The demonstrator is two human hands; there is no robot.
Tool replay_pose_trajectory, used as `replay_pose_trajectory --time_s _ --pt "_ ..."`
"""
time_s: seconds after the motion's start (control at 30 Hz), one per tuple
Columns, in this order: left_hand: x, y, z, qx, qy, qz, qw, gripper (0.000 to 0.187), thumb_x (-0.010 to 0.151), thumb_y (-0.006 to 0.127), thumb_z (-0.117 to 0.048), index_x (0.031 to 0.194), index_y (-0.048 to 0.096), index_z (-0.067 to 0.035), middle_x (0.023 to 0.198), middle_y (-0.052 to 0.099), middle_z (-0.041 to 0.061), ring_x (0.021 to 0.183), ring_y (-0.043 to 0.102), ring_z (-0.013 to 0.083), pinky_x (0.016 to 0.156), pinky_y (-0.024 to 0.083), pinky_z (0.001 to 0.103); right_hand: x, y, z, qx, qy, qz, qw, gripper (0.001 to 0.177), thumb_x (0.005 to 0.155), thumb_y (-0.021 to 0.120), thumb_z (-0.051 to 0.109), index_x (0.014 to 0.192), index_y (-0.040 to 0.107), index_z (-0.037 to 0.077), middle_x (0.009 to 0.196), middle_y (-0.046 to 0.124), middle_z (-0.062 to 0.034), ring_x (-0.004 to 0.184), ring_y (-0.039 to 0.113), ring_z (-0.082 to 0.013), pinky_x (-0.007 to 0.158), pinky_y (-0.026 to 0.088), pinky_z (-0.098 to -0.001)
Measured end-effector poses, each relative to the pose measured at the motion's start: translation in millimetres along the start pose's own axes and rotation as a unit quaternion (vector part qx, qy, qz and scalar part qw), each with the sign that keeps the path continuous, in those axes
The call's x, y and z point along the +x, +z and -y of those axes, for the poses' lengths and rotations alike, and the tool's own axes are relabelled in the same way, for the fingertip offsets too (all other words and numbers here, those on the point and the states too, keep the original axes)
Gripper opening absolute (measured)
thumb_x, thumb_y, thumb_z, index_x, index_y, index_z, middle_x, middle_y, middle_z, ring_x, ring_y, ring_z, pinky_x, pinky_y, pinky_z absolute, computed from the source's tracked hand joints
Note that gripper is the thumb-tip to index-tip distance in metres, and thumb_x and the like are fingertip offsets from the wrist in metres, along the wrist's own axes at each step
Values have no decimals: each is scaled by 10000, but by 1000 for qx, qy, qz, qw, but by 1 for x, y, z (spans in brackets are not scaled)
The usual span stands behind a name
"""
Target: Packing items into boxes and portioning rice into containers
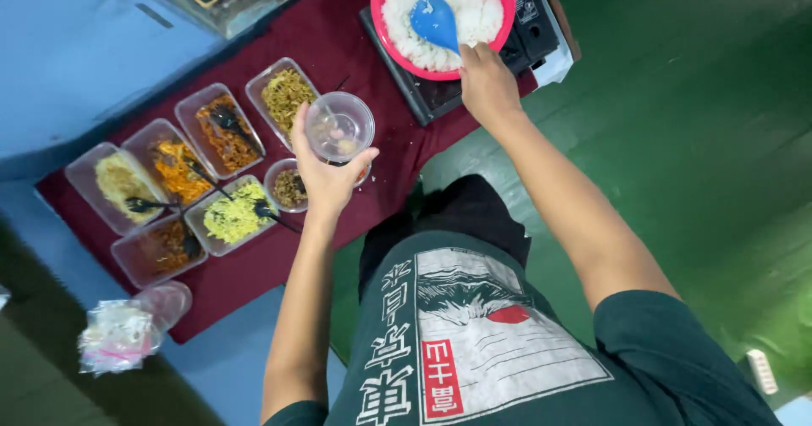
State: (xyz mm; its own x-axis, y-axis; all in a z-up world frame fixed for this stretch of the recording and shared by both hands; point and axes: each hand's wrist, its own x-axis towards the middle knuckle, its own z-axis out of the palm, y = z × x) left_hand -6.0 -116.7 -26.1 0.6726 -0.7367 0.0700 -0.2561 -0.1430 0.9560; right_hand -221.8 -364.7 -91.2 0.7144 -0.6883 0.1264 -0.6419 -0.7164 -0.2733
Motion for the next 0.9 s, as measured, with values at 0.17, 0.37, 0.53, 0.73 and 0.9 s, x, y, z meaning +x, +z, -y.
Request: replay_pose_trajectory --time_s 0.17,0.37,0.53,0.73,0.9 --pt "0 24 11 -3 1 -16 1000 1178 624 1028 -338 1550 361 -47 1504 438 215 1427 457 349 1224 340 457 13 -8 -15 -70 0 46 997 400 914 753 201 1245 626 17 1067 612 -171 969 651 -400 755 586 -489" --pt "0 83 0 0 -6 -121 993 1258 540 1092 -306 1539 392 1 1443 466 306 1386 479 441 1220 311 524 33 9 -75 -51 -41 83 994 181 910 644 106 1073 676 34 925 672 -159 834 731 -392 708 607 -466" --pt "-1 136 -11 29 -40 -166 985 1273 515 1103 -286 1549 401 -43 1459 490 270 1402 484 412 1235 306 483 54 -48 -110 -4 -45 144 989 249 958 576 93 1202 596 51 937 685 -185 838 739 -433 704 588 -533" --pt "2 173 -14 15 -39 -207 977 1285 563 1126 -305 1577 372 -71 1479 478 263 1420 483 381 1241 305 465 74 -111 -148 -111 -132 6 985 208 1037 623 174 1185 757 118 883 701 -123 836 722 -358 651 583 -465" --pt "-5 180 -18 24 -61 -224 972 1272 582 1119 -323 1583 368 -99 1480 490 237 1420 489 357 1241 317 449 81 -110 -170 -206 -222 -92 948 203 938 682 251 1090 810 210 829 658 -15 793 643 -241 629 492 -363"
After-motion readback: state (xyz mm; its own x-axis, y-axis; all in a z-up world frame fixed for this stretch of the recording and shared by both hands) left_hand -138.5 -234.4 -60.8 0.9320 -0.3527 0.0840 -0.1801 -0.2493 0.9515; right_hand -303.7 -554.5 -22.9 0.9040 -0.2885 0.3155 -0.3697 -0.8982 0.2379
